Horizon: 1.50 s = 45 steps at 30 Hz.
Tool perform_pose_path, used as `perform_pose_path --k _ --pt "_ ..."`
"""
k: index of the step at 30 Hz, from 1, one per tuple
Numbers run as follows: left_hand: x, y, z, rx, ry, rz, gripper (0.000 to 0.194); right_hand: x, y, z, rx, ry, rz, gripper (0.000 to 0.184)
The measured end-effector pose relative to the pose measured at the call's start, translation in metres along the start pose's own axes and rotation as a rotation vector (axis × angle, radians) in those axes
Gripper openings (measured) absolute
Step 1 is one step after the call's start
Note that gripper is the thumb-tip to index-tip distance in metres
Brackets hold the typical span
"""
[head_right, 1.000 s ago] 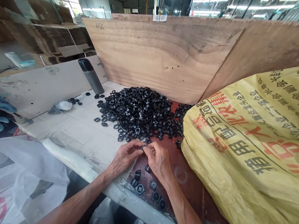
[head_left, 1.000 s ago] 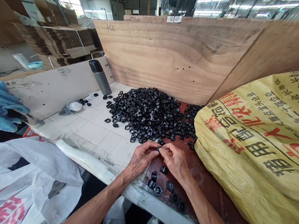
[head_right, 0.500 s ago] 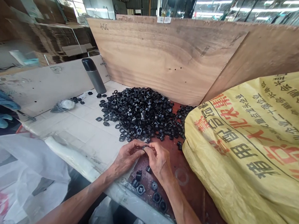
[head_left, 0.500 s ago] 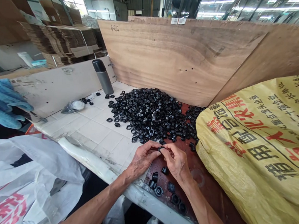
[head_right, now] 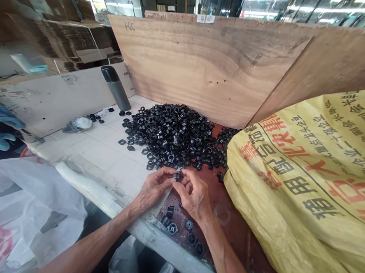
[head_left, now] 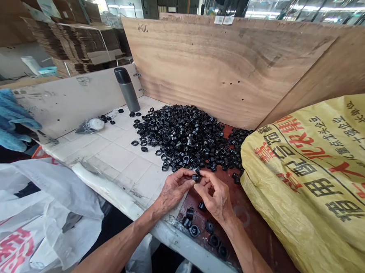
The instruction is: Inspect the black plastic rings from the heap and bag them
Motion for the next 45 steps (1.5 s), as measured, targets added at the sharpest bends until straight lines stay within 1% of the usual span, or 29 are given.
perform_pose_path --k 3,4,6,8,11,13,16,18,19,21,23,24,25,26,27,28,29,30,31,32,34,35,37,39,41,43,45 --pt "0.001 -0.001 0.0 0.007 0.002 0.003 0.023 -0.001 0.001 0.001 0.01 -0.004 0.011 0.027" --pt "0.001 -0.001 0.0 0.013 0.007 0.007 0.024 -0.001 0.001 0.001 0.0 -0.004 0.003 0.025" --pt "0.002 -0.003 0.0 0.031 0.029 0.023 0.025 -0.002 0.002 -0.001 -0.054 -0.001 -0.004 0.014" --pt "0.002 -0.004 -0.001 0.041 0.051 0.037 0.027 -0.003 0.0 -0.004 -0.087 -0.004 0.014 0.012" --pt "0.002 -0.003 -0.002 0.018 0.053 0.036 0.028 -0.003 -0.003 -0.011 -0.05 -0.05 0.041 0.016" --pt "0.002 -0.003 -0.001 0.022 0.056 0.033 0.028 -0.002 -0.004 -0.014 -0.057 -0.075 0.037 0.014" --pt "0.003 -0.007 0.005 0.067 0.11 0.06 0.029 0.001 -0.007 -0.015 -0.126 -0.09 0.033 0.014" --pt "0.004 -0.008 0.009 0.066 0.135 0.084 0.029 0.002 -0.01 -0.017 -0.174 -0.141 0.057 0.015" --pt "0.004 -0.008 0.008 0.035 0.127 0.091 0.028 0.003 -0.011 -0.019 -0.203 -0.189 0.068 0.015" --pt "0.006 -0.006 0.001 -0.097 0.058 0.097 0.023 0.005 -0.014 -0.025 -0.275 -0.307 0.11 0.016" --pt "0.007 -0.005 -0.009 -0.253 -0.032 0.13 0.021 0.006 -0.017 -0.029 -0.325 -0.397 0.207 0.015" --pt "0.009 -0.006 -0.013 -0.31 -0.052 0.171 0.019 0.006 -0.018 -0.03 -0.317 -0.413 0.264 0.016" --pt "0.01 -0.008 -0.014 -0.351 -0.052 0.22 0.017 0.006 -0.017 -0.032 -0.278 -0.403 0.296 0.018" --pt "0.01 -0.01 -0.014 -0.388 -0.044 0.258 0.016 0.003 -0.013 -0.033 -0.212 -0.37 0.285 0.021" --pt "0.01 -0.01 -0.013 -0.435 -0.044 0.259 0.02 0.0 -0.007 -0.034 -0.129 -0.314 0.229 0.022" --pt "0.008 -0.008 -0.013 -0.496 -0.061 0.217 0.025 -0.004 -0.001 -0.035 -0.045 -0.24 0.146 0.019" --pt "0.006 -0.006 -0.013 -0.564 -0.095 0.146 0.025 -0.006 0.005 -0.034 0.023 -0.158 0.061 0.012" --pt "0.005 -0.003 -0.014 -0.623 -0.141 0.063 0.02 -0.007 0.006 -0.033 0.069 -0.078 0.001 0.007" --pt "0.003 -0.001 -0.012 -0.667 -0.182 -0.005 0.013 -0.008 0.005 -0.032 0.095 -0.005 -0.024 0.016" --pt "0.001 -0.001 -0.009 -0.699 -0.21 -0.041 0.015 -0.008 0.001 -0.031 0.109 0.06 -0.021 0.026" --pt "-0.003 -0.004 0.0 -0.746 -0.235 -0.022 0.027 -0.007 -0.008 -0.032 0.132 0.145 0.005 0.036" --pt "-0.004 -0.006 0.004 -0.771 -0.243 -0.002 0.027 -0.007 -0.012 -0.034 0.146 0.163 0.014 0.037" --pt "-0.006 -0.007 0.01 -0.808 -0.256 0.024 0.02 -0.008 -0.016 -0.037 0.173 0.164 0.019 0.031" --pt "-0.006 -0.007 0.01 -0.803 -0.264 0.033 0.015 -0.008 -0.017 -0.039 0.186 0.148 0.016 0.026" --pt "-0.005 -0.005 0.008 -0.759 -0.253 0.016 0.012 -0.008 -0.016 -0.038 0.187 0.151 0.019 0.022" --pt "-0.004 0.001 0.007 -0.675 -0.186 -0.037 0.007 -0.008 -0.016 -0.037 0.183 0.138 0.032 0.019" --pt "-0.004 0.006 0.009 -0.522 -0.066 -0.092 0.004 -0.008 -0.015 -0.037 0.131 0.073 0.038 0.013"
Point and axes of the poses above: each hand's wrist, its own x-axis away from the middle knuckle, its own y-axis out of the back of the hand, z = x × y, the point moved 7 cm from there along -x, towards the middle knuckle, and after that the axes turned 2 degrees about -x, right-handed, at the moved point
